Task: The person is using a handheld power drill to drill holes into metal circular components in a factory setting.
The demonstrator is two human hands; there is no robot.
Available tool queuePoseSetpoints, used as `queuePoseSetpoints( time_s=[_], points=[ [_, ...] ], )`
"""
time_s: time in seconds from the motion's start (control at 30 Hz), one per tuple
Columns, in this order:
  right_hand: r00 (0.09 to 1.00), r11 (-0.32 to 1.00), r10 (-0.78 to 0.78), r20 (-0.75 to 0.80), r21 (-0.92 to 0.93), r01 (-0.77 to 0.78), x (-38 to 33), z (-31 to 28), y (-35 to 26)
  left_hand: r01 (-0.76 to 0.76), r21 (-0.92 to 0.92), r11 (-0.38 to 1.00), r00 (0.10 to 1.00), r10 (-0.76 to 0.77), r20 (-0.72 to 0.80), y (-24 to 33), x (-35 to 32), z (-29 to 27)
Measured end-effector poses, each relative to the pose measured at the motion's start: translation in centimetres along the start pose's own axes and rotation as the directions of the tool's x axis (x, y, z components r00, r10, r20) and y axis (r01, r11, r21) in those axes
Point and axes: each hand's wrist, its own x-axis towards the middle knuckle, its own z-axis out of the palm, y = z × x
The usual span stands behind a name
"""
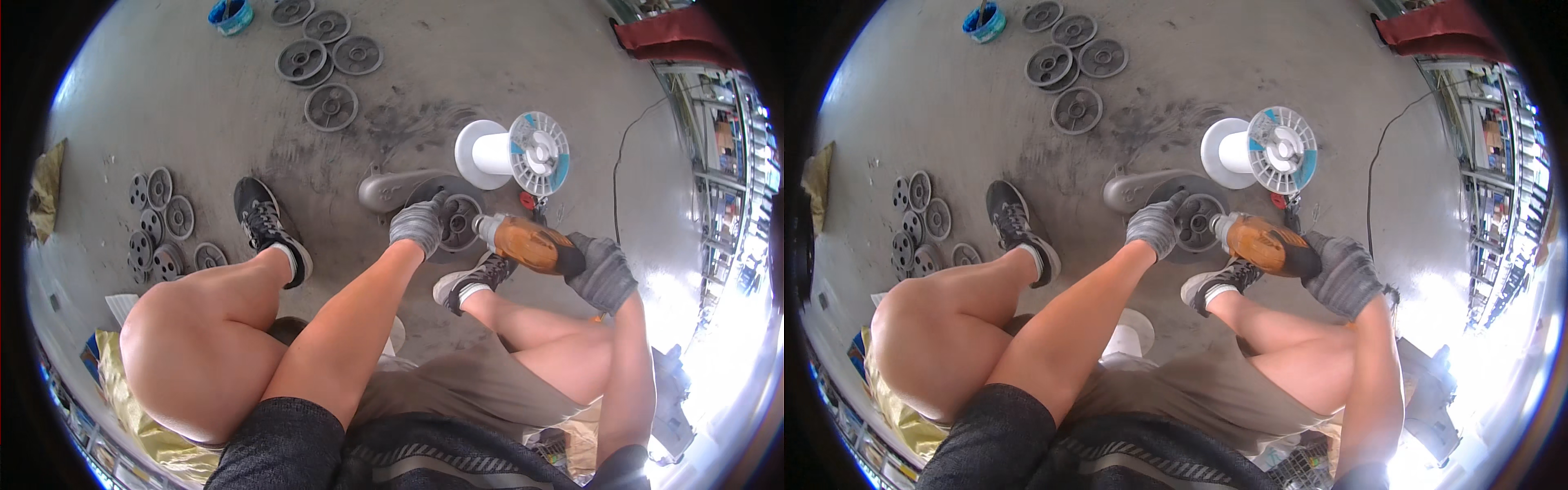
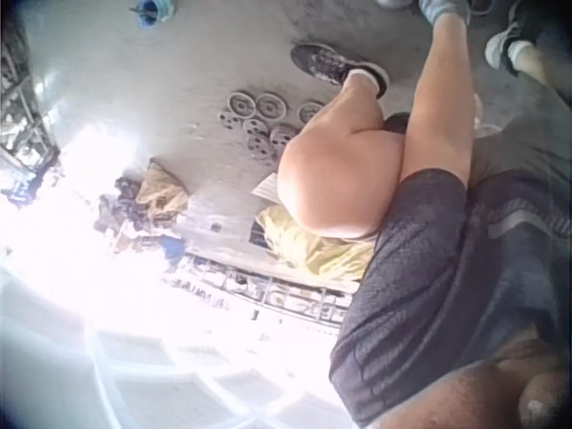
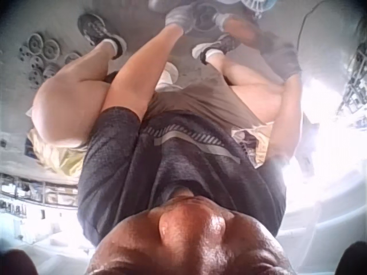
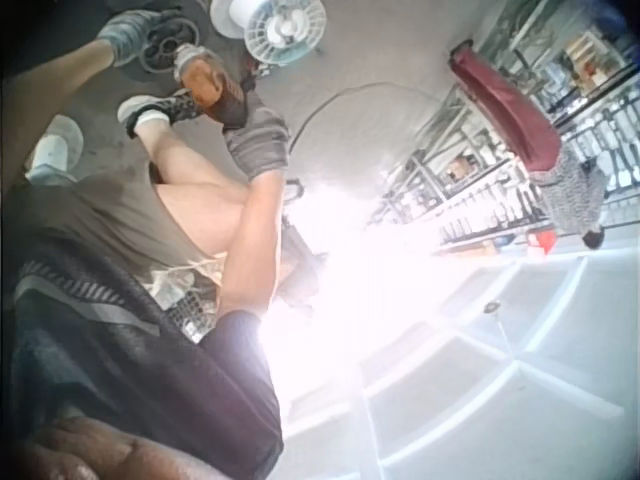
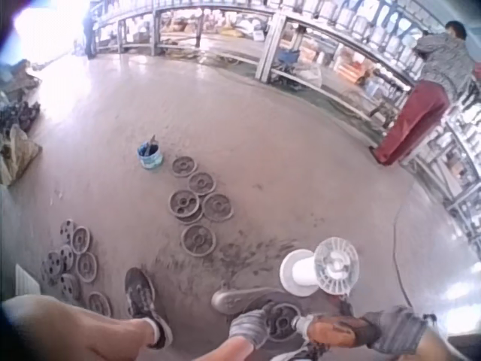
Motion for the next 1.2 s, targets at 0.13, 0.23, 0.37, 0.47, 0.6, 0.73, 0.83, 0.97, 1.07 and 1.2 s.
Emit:
queuePoseSetpoints(
  time_s=[0.13, 0.23, 0.37, 0.47, 0.6, 0.73, 0.83, 0.97, 1.07, 1.2],
  points=[
    [0.991, 0.971, -0.013, -0.131, 0.234, 0.043, -4.1, -0.2, 2.0, -0.029, 0.02, 0.999, 0.999, 0.029, -0.034, 0.0, -0.6, -1.0],
    [0.97, 0.977, -0.002, -0.245, 0.206, 0.054, -6.5, -0.3, 3.6, -0.231, 0.028, 0.973, 0.956, 0.232, -0.177, -1.1, 1.3, -0.4],
    [0.966, 0.991, -0.021, -0.256, 0.126, 0.055, -7.4, -0.6, 4.4, -0.206, -0.692, 0.692, 0.958, -0.001, -0.286, -5.8, 3.7, -4.2],
    [0.98, 0.995, -0.015, -0.199, 0.096, 0.035, -7.9, -0.4, 4.9, -0.088, -0.832, 0.547, 0.947, -0.214, -0.241, -6.1, 3.6, -9.9],
    [0.982, 0.993, -0.014, -0.191, 0.108, 0.035, -8.4, -0.8, 4.3, 0.194, -0.707, 0.68, 0.928, -0.36, -0.091, -5.9, 1.4, -13.2],
    [0.968, 0.977, -0.12, -0.219, 0.146, 0.154, -8.6, -1.4, 3.8, 0.003, -0.575, 0.818, 0.99, -0.083, -0.113, -1.9, 2.8, -16.8],
    [0.975, 0.973, -0.112, -0.19, 0.177, 0.146, -9.5, -1.4, 4.5, -0.337, -0.208, 0.918, 0.908, 0.376, 0.185, 8.8, 2.5, -16.0],
    [0.982, 0.947, -0.17, -0.077, 0.262, 0.185, -7.7, -2.8, 4.2, -0.418, -0.112, 0.901, 0.62, 0.374, 0.69, 23.0, -5.7, -15.8],
    [0.981, 0.943, -0.191, 0.023, 0.281, 0.177, -6.9, -3.4, 5.1, -0.461, -0.05, 0.886, 0.478, 0.296, 0.827, 27.5, -4.5, -14.5],
    [0.985, 0.946, -0.169, -0.026, 0.276, 0.169, -4.5, -4.8, 7.2, -0.529, -0.203, 0.824, 0.212, 0.36, 0.909, 31.5, 0.1, -16.5]
  ],
)
